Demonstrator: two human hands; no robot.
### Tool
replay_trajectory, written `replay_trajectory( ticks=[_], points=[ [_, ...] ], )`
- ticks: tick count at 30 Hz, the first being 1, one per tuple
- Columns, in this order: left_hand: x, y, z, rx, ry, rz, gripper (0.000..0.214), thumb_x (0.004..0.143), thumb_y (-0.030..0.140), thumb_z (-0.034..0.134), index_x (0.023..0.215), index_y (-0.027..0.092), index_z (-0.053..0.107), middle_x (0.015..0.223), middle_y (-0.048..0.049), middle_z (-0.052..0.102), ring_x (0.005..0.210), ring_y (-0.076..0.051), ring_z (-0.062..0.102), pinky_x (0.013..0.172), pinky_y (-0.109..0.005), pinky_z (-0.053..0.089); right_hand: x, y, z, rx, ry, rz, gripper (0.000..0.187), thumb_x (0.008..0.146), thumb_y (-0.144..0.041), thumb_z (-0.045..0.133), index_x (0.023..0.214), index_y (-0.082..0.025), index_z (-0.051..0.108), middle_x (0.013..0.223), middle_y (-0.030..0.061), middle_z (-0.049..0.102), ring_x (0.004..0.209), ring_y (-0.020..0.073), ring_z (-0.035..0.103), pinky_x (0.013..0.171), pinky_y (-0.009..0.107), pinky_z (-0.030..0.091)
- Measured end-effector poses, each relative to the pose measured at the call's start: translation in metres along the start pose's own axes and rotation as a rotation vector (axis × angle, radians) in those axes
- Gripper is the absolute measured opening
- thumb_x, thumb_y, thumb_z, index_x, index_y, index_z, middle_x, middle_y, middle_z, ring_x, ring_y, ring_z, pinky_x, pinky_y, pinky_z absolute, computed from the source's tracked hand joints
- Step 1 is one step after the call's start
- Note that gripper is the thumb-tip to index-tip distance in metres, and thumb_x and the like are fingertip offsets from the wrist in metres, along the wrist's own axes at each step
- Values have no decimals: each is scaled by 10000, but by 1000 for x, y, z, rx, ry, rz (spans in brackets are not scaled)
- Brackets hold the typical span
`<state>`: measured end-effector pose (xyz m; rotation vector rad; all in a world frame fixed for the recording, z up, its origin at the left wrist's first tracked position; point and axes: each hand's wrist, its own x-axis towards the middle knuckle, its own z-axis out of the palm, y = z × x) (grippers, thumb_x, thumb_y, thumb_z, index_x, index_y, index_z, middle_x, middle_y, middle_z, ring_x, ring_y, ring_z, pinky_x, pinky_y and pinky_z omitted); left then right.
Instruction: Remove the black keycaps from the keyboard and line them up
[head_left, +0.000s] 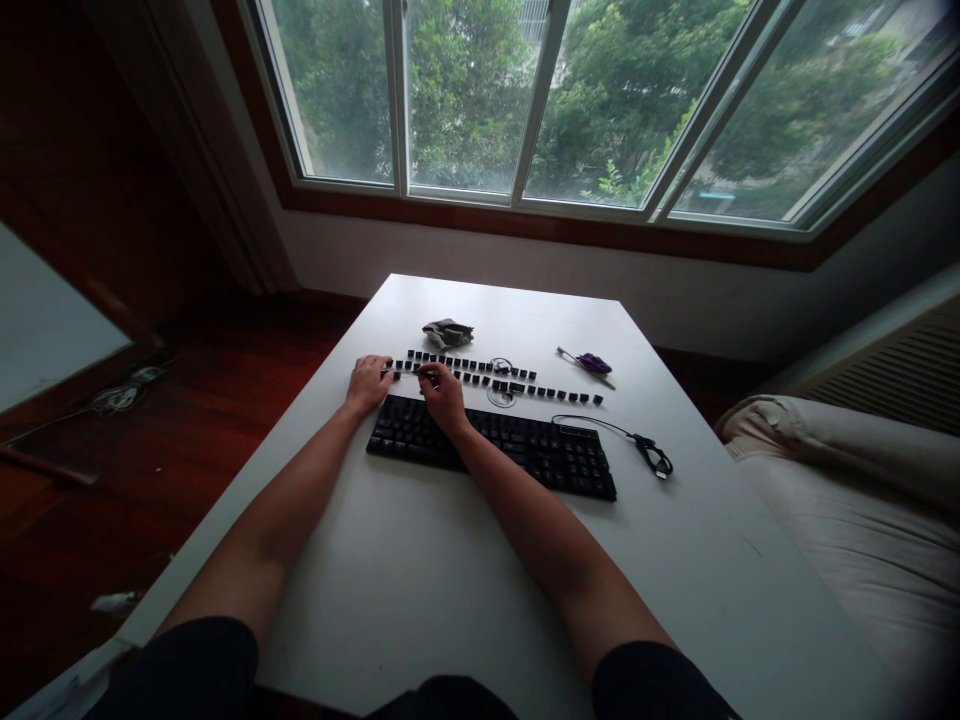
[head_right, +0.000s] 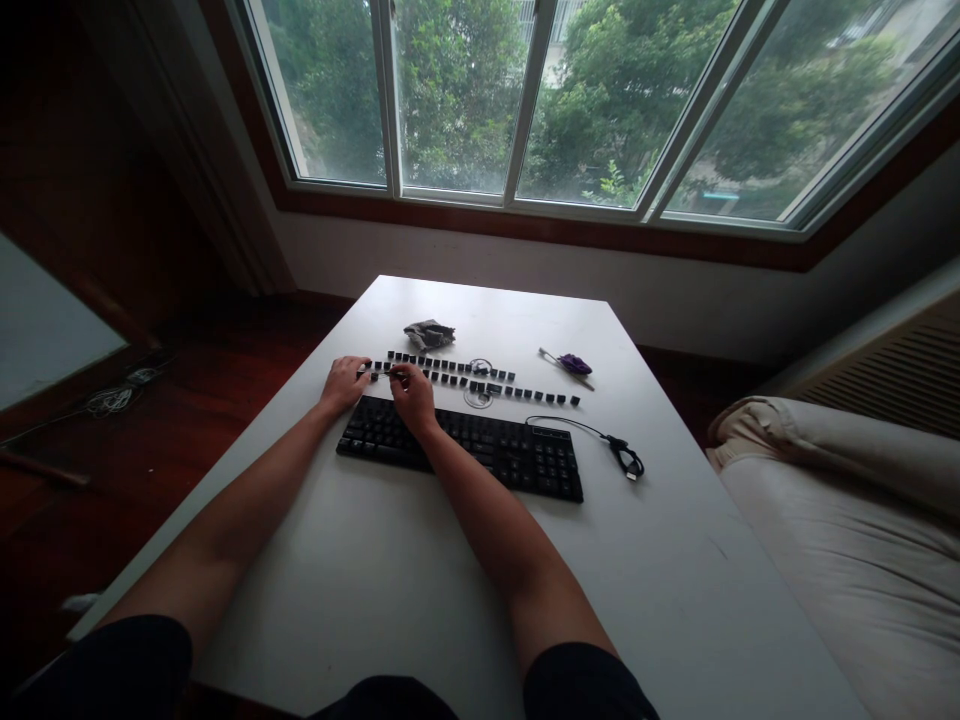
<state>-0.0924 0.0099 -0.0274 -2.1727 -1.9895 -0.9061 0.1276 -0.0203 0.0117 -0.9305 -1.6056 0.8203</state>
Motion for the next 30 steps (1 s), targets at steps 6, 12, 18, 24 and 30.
replay_trajectory(
  ticks=[6, 12, 18, 24, 30],
  points=[
    [-1, 1, -1, 7, 4, -2, 386, 937, 303, 532, 1281, 189, 665, 1255, -130, 651, 1229, -317, 520, 1116, -467, 405, 0, 0, 0, -1, -3, 1, 179, 896, -314, 588, 1012, -221, 687, 912, 41, 706, 724, 171, 655, 650, 281, 554],
    [-1, 5, -4, -14, -10, -15, 395, 924, 299, 544, 1288, 202, 666, 1268, -128, 654, 1227, -326, 519, 1114, -485, 408, 0, -2, 0, -5, -13, 19, 185, 900, -315, 583, 1021, -220, 685, 925, 45, 708, 735, 172, 653, 671, 289, 566],
    [-1, 7, -6, -30, -23, -30, 395, 921, 298, 547, 1286, 200, 664, 1276, -129, 652, 1231, -322, 516, 1117, -487, 405, -1, -3, -1, -11, -19, 26, 184, 901, -320, 582, 1014, -216, 684, 920, 45, 710, 728, 170, 653, 659, 277, 553],
    [-1, 7, -6, -30, -16, -24, 408, 917, 294, 552, 1297, 187, 655, 1283, -131, 653, 1229, -321, 520, 1120, -486, 403, 0, -2, -1, 0, -2, 13, 193, 908, -312, 572, 1036, -211, 676, 926, 44, 712, 709, 165, 644, 661, 280, 539],
    [-5, 13, -16, -25, 17, -7, 402, 925, 261, 530, 1298, 178, 654, 1298, -121, 646, 1247, -311, 522, 1141, -461, 389, 1, -3, -3, -23, 32, -7, 189, 920, -359, 582, 984, -208, 675, 953, 54, 710, 778, 177, 671, 719, 295, 541]
  ],
)
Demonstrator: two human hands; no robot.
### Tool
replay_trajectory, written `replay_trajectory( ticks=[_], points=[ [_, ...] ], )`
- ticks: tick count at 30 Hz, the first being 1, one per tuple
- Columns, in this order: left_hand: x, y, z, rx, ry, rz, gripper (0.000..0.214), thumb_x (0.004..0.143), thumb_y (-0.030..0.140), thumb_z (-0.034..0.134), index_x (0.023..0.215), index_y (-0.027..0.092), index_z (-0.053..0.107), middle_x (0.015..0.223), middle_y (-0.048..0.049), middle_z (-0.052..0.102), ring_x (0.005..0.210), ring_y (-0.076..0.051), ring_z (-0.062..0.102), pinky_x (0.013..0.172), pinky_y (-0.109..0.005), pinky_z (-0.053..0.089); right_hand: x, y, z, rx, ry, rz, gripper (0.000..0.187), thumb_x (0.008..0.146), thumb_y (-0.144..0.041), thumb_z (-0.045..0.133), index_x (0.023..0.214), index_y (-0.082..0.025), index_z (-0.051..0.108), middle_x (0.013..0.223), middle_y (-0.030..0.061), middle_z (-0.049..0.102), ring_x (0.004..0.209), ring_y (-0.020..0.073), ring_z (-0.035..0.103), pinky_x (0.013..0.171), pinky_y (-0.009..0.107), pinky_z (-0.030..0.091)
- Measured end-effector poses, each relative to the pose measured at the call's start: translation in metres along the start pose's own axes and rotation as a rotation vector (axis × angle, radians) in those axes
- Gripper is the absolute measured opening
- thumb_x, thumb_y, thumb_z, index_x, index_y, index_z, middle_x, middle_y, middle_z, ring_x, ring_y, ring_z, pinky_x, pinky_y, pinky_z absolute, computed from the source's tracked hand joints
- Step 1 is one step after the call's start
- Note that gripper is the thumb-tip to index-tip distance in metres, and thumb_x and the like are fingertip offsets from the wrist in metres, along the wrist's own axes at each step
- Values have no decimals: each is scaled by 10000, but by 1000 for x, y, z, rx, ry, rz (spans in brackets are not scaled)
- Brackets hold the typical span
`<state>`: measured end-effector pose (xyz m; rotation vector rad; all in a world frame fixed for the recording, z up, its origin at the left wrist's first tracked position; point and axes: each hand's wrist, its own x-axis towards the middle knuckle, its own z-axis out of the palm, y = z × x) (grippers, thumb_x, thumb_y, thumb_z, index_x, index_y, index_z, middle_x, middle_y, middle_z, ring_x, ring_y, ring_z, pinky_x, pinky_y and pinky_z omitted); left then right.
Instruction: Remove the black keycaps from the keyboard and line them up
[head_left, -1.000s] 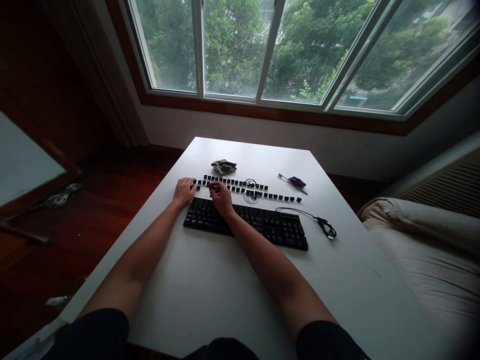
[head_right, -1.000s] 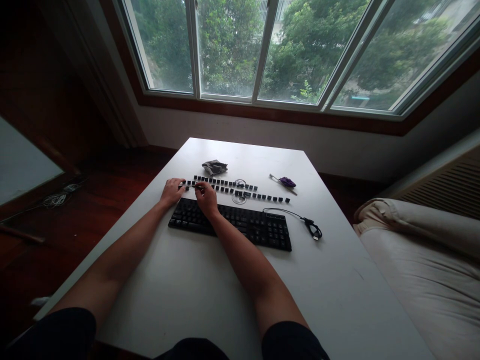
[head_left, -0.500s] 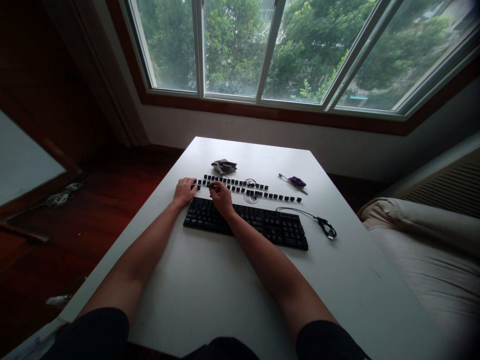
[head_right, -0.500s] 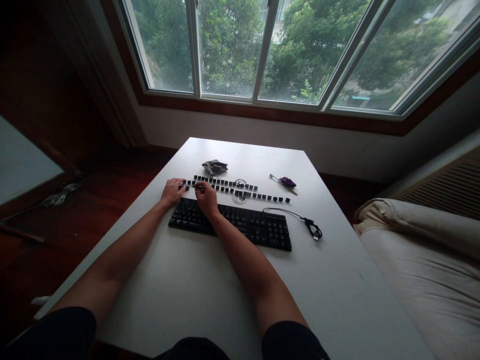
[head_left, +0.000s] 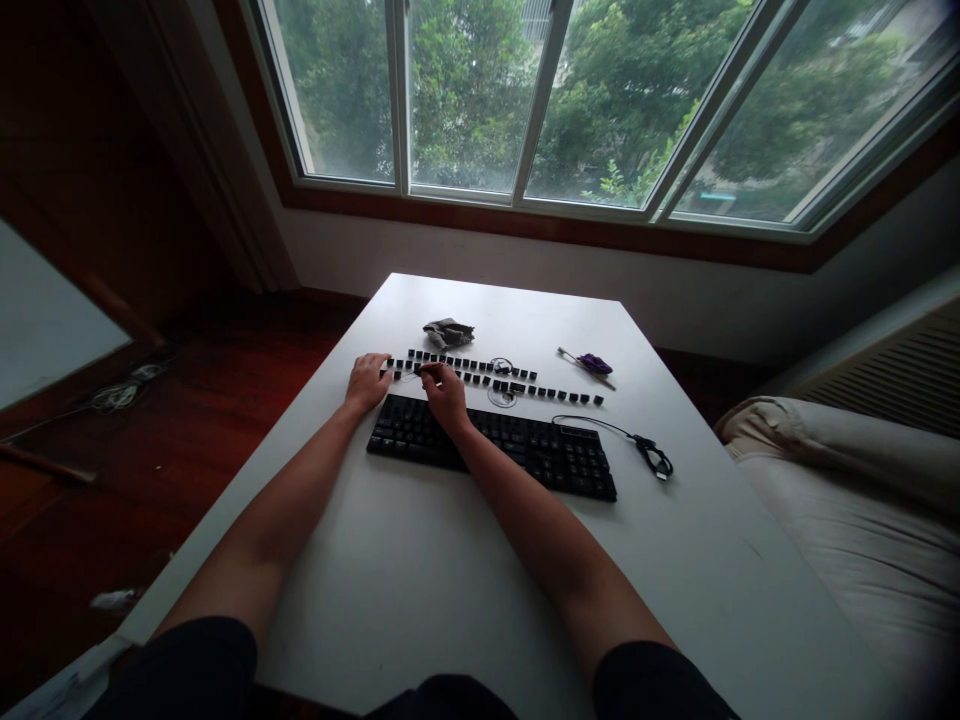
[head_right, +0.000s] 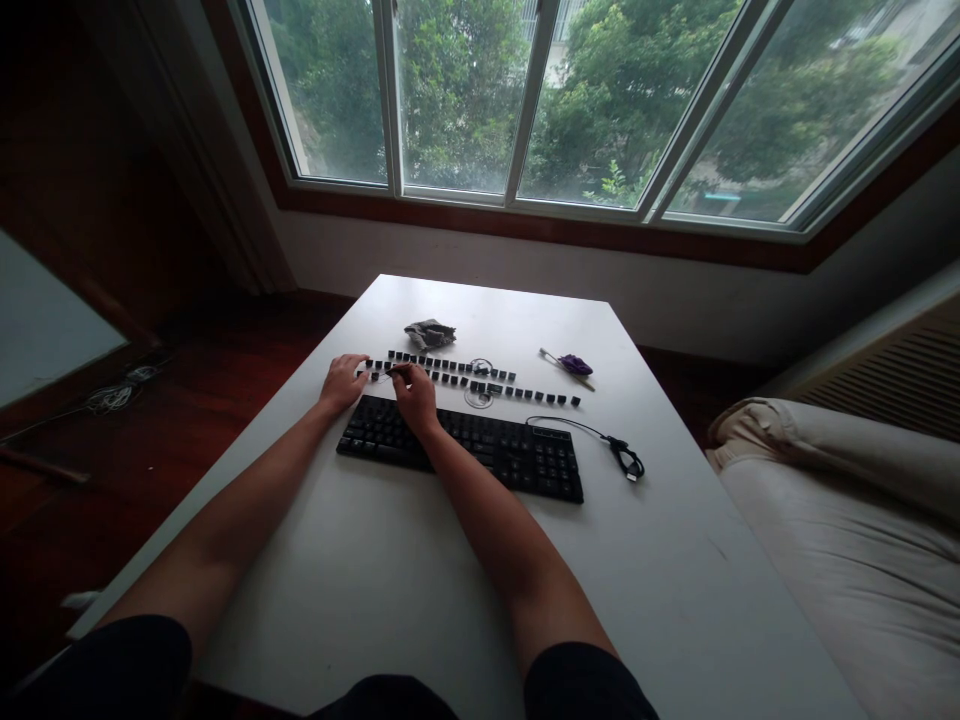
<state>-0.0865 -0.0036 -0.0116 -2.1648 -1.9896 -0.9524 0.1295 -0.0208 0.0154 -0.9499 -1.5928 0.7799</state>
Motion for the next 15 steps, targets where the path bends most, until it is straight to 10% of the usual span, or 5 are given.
replay_trajectory(
  ticks=[6, 15],
  points=[
    [-7, 15, -25, -38, 12, 21, 313, 945, 286, 510, 1156, 201, 726, 1161, -101, 702, 1111, -295, 584, 1036, -438, 446, -1, -7, -2, 106, -103, 94, 247, 960, -450, 544, 889, -223, 610, 738, 2, 695, 613, 166, 680, 614, 278, 517],
    [-4, 27, -51, -197, -471, 172, 324, 892, 480, 597, 988, 223, 769, 709, 1, 649, 663, -158, 563, 633, -271, 390, -2, -7, -4, -83, -249, 48, 193, 927, -401, 597, 845, -236, 651, 625, -33, 659, 573, 161, 627, 583, 253, 453]
  ],
)
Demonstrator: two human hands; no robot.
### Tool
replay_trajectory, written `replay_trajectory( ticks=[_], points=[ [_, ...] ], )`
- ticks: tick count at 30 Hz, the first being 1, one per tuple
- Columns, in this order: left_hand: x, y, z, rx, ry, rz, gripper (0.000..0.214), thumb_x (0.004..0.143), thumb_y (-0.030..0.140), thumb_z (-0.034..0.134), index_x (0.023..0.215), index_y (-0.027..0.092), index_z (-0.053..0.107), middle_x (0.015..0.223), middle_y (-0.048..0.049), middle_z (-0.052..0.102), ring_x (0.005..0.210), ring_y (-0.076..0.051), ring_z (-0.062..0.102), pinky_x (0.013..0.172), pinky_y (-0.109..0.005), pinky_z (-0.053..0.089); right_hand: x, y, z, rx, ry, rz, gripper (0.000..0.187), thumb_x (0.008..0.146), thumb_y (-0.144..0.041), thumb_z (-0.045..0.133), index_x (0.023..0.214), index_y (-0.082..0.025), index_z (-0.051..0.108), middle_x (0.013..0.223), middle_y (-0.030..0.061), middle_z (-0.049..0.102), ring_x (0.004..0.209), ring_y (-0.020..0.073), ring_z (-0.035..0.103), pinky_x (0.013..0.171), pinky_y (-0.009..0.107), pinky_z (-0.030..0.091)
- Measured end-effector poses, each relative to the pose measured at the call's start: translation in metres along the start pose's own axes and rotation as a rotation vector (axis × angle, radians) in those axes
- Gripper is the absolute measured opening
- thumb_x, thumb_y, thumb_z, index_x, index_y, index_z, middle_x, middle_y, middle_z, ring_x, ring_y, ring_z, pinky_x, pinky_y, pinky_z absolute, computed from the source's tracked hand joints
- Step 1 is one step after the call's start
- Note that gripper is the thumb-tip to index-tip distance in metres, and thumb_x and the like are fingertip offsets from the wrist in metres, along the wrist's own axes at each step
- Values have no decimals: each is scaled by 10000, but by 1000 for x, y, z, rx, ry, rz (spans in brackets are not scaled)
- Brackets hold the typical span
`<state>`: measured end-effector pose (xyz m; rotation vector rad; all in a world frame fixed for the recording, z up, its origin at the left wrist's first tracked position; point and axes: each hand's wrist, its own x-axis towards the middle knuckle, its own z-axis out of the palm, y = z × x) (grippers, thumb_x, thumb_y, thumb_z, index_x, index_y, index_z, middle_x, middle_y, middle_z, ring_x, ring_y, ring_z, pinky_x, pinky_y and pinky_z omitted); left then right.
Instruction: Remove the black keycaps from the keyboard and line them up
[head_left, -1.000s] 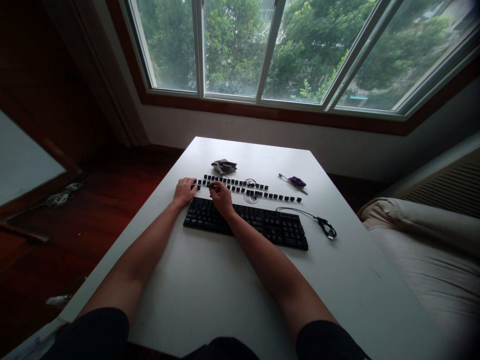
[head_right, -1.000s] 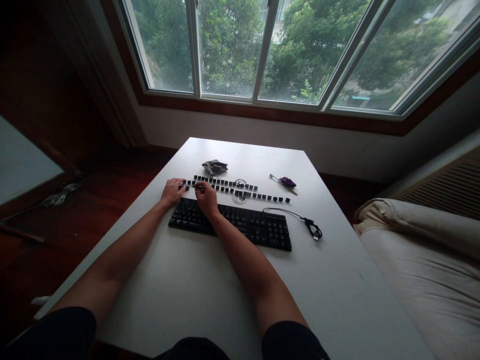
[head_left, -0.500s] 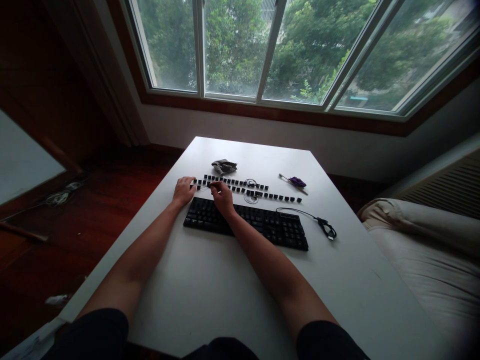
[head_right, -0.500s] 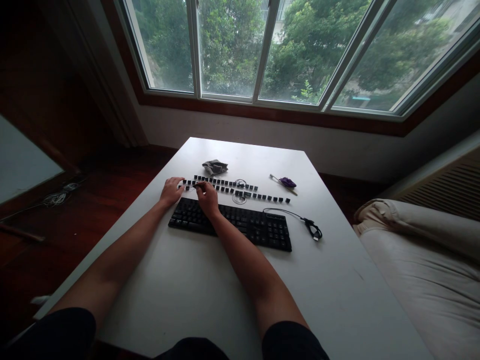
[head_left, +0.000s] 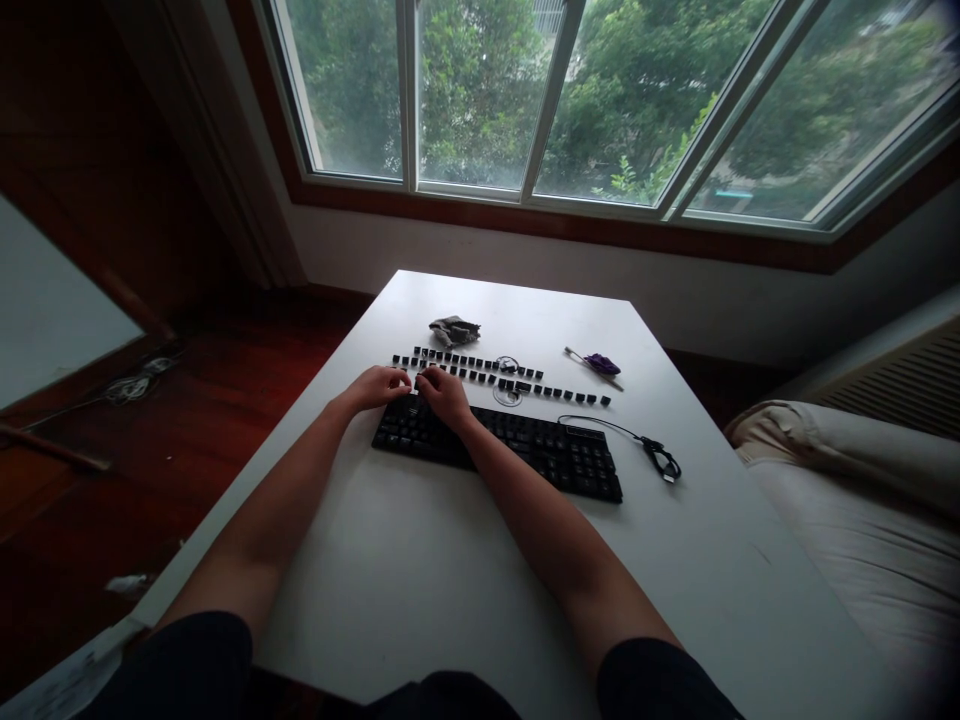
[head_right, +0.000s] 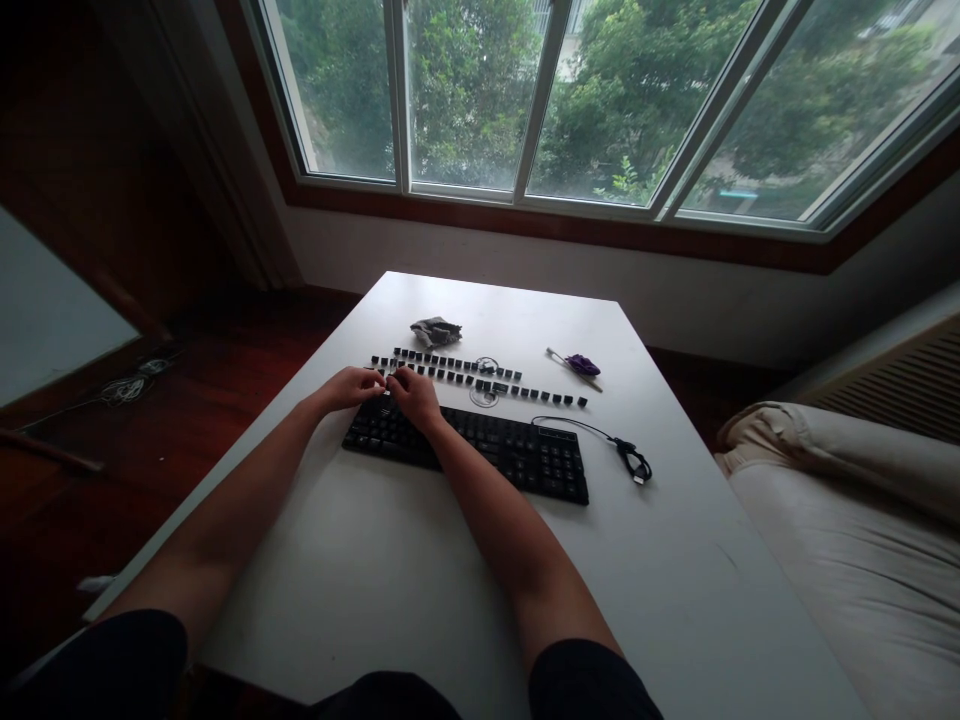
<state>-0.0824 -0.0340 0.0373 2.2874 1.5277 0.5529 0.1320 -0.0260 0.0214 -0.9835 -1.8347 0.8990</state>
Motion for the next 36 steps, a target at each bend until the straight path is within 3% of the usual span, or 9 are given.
replay_trajectory(
  ticks=[5, 13, 17, 21, 29, 32, 36],
  points=[
    [-3, -7, -8, -66, -114, -16, 361, 830, 529, 657, 973, 215, 763, 667, 17, 593, 618, -143, 516, 577, -255, 348, -1, -12, -5, -148, -86, -133, 198, 924, -372, 604, 795, -224, 635, 611, -40, 620, 569, 136, 541, 566, 234, 362],
    [-1, -13, -3, -45, -114, -18, 294, 814, 410, 603, 947, 210, 772, 656, 14, 588, 624, -153, 526, 587, -254, 356, -4, -37, -21, -272, -317, -346, 40, 837, -219, 668, 839, -243, 701, 665, -31, 643, 568, 134, 517, 580, 241, 310],
    [-3, -12, -4, -67, -115, -34, 321, 818, 437, 602, 963, 208, 773, 671, 15, 605, 631, -153, 541, 591, -250, 366, -6, -49, -24, -344, -325, -351, 153, 774, -161, 705, 889, -261, 728, 656, -19, 662, 562, 163, 545, 573, 260, 302],
    [-4, -11, -6, -52, -93, -51, 313, 824, 453, 611, 947, 220, 780, 689, 7, 637, 648, -161, 563, 601, -256, 371, -9, -54, -32, -341, -394, -322, 242, 799, -130, 674, 980, -270, 756, 691, -18, 693, 608, 168, 598, 607, 256, 363],
    [-5, -11, -9, -7, -86, -82, 312, 843, 467, 618, 982, 238, 779, 736, -8, 674, 687, -178, 599, 613, -266, 382, -22, -21, -43, -60, -402, -172, 203, 880, -295, 681, 1057, -260, 774, 792, -12, 747, 698, 162, 674, 709, 278, 503],
    [-4, -8, -9, 22, -95, -94, 313, 844, 462, 619, 990, 236, 779, 762, -14, 688, 703, -180, 609, 619, -265, 391, -26, -7, -41, 178, -402, -72, 228, 885, -355, 677, 1063, -235, 753, 898, 20, 770, 806, 189, 724, 749, 303, 548],
    [-3, -1, -13, 47, -88, -90, 290, 840, 396, 608, 1003, 227, 778, 802, -19, 703, 737, -181, 623, 661, -265, 429, -26, 7, -38, 504, -311, 80, 304, 845, -435, 719, 1052, -212, 713, 955, 53, 772, 864, 218, 752, 707, 311, 589]
  ],
)
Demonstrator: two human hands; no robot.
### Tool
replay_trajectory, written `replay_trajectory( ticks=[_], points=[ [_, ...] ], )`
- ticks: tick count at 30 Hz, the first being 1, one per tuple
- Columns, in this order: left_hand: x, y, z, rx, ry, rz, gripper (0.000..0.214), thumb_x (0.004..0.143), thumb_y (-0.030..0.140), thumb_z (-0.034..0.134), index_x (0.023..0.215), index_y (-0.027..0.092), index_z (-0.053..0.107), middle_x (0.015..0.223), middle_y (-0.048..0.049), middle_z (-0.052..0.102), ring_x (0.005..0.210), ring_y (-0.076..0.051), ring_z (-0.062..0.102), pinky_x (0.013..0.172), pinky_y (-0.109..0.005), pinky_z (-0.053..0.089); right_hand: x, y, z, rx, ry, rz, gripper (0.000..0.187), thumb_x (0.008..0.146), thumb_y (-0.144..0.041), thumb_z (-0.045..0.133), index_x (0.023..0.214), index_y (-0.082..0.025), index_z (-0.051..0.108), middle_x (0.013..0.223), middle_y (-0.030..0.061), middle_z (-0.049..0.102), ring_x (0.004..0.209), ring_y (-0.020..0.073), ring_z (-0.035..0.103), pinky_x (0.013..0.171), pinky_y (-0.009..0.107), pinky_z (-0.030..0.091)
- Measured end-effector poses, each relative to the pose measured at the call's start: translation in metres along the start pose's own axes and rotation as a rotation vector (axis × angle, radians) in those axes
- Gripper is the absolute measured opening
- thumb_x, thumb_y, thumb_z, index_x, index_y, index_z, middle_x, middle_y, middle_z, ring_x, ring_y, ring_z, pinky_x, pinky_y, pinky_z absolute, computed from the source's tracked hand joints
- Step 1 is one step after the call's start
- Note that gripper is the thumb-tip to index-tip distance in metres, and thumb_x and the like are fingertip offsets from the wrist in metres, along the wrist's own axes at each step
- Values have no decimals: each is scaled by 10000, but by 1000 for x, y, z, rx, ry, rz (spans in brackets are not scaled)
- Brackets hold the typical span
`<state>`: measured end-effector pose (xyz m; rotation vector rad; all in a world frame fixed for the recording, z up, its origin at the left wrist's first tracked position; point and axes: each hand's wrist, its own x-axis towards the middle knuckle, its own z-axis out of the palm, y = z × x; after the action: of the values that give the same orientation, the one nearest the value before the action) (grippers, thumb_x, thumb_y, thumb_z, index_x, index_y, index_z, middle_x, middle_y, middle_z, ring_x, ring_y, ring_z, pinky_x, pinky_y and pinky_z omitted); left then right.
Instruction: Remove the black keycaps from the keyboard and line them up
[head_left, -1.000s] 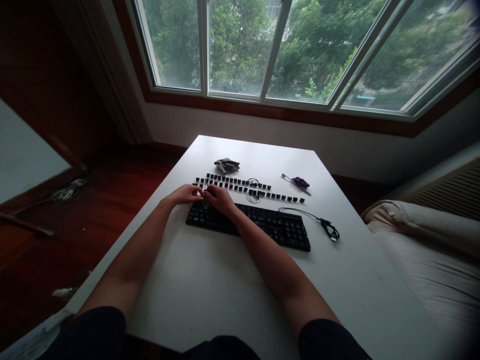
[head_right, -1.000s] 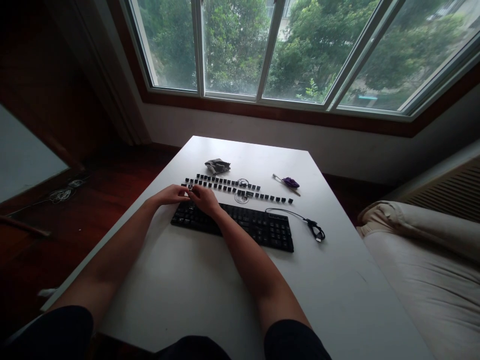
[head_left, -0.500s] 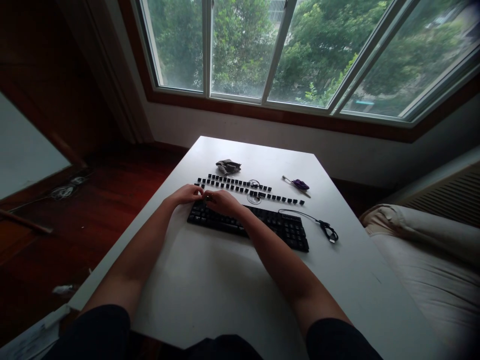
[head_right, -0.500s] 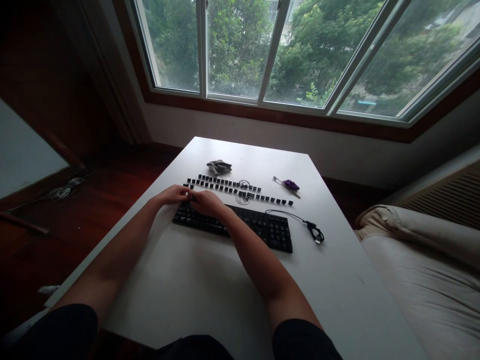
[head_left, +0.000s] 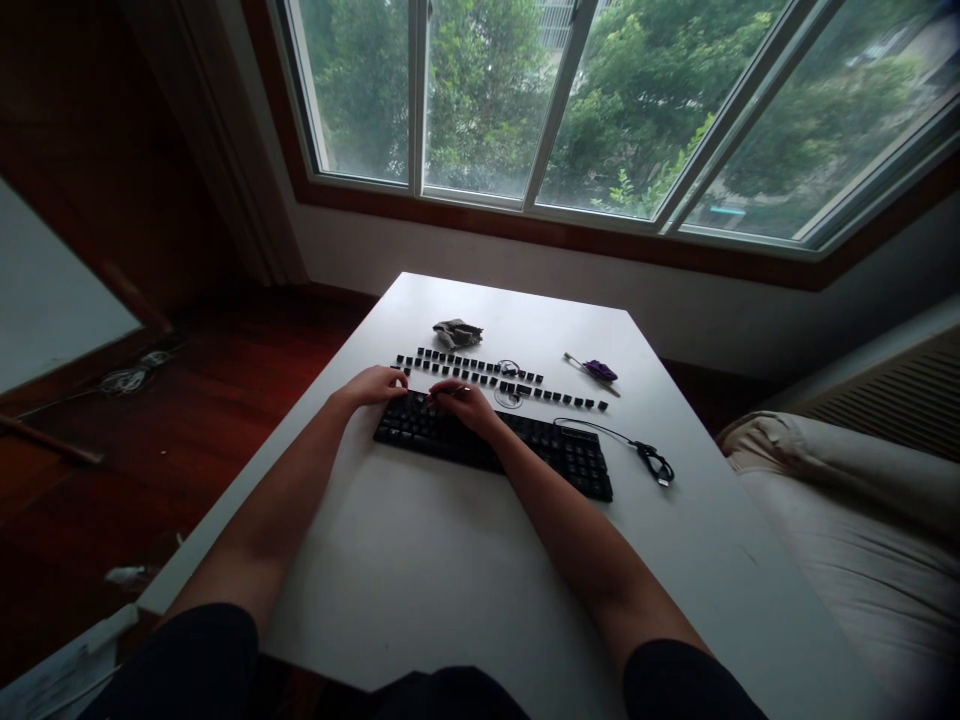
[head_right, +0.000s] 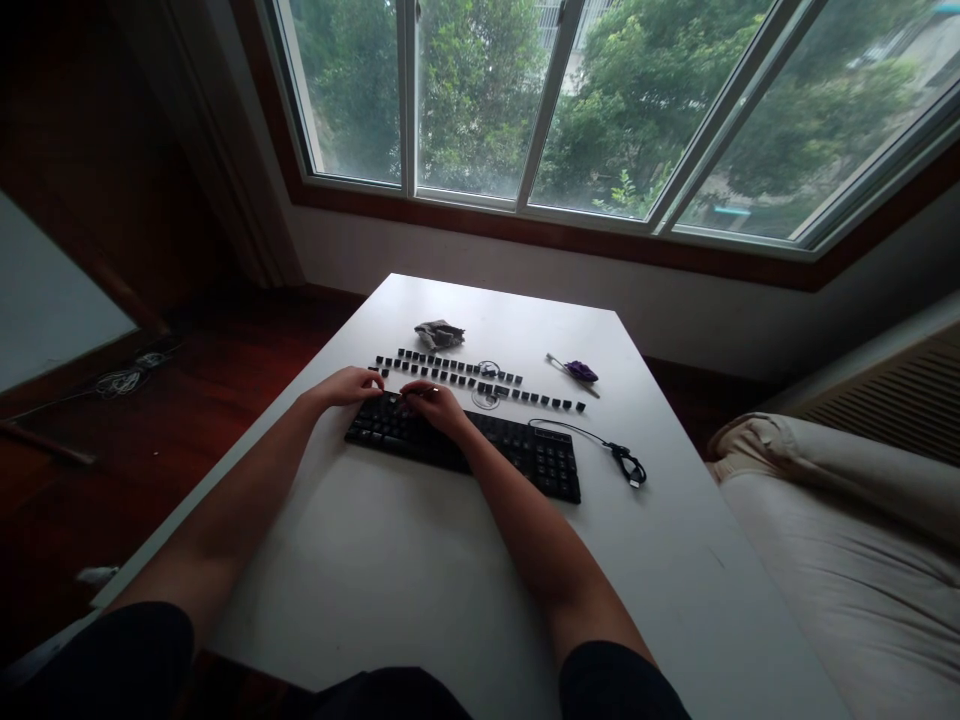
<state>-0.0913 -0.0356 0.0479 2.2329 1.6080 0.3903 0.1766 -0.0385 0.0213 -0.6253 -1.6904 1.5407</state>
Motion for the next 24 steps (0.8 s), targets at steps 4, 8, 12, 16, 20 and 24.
replay_trajectory(
  ticks=[4, 8, 12, 16, 20, 24],
  points=[
    [-2, 18, -8, -189, 16, 136, 349, 838, 287, 573, 1134, 204, 738, 991, -47, 731, 889, -186, 658, 782, -270, 497, 2, 4, -2, 73, 108, -18, 320, 816, -442, 757, 1034, -212, 710, 903, 41, 766, 853, 220, 755, 705, 315, 609],
    [-5, 42, -14, -319, -74, 241, 419, 847, 319, 622, 1243, 205, 697, 1141, -68, 730, 993, -204, 664, 824, -286, 523, 2, 4, -3, 88, 133, -48, 313, 819, -433, 761, 1038, -216, 712, 893, 33, 761, 838, 222, 755, 710, 329, 618],
    [-6, 58, -13, -289, -65, 265, 332, 879, 292, 585, 1155, 199, 745, 1071, -61, 745, 871, -184, 653, 775, -282, 511, 1, 2, -4, 100, 134, -70, 306, 818, -429, 764, 1033, -217, 711, 894, 28, 760, 829, 222, 754, 710, 336, 620],
    [-4, 57, -6, -247, -66, 265, 314, 916, 298, 547, 1133, 221, 761, 1089, -46, 742, 943, -197, 651, 856, -287, 491, 0, 3, -5, 104, 127, -77, 299, 824, -423, 762, 1031, -211, 718, 885, 35, 765, 839, 225, 750, 719, 346, 622],
    [-1, 52, 3, -233, -110, 200, 329, 959, 362, 500, 1113, 222, 755, 1025, -31, 747, 927, -203, 642, 841, -278, 479, 0, 4, -7, 140, 111, -66, 303, 832, -432, 752, 1037, -213, 712, 854, 33, 764, 831, 216, 746, 728, 344, 614],
    [0, 51, 8, -401, -159, 159, 362, 958, 434, 512, 1105, 193, 739, 984, -33, 732, 867, -186, 623, 780, -264, 484, 0, 3, -7, 177, 132, -51, 299, 827, -434, 746, 1026, -215, 701, 845, 26, 757, 804, 209, 742, 722, 345, 612]
  ],
)
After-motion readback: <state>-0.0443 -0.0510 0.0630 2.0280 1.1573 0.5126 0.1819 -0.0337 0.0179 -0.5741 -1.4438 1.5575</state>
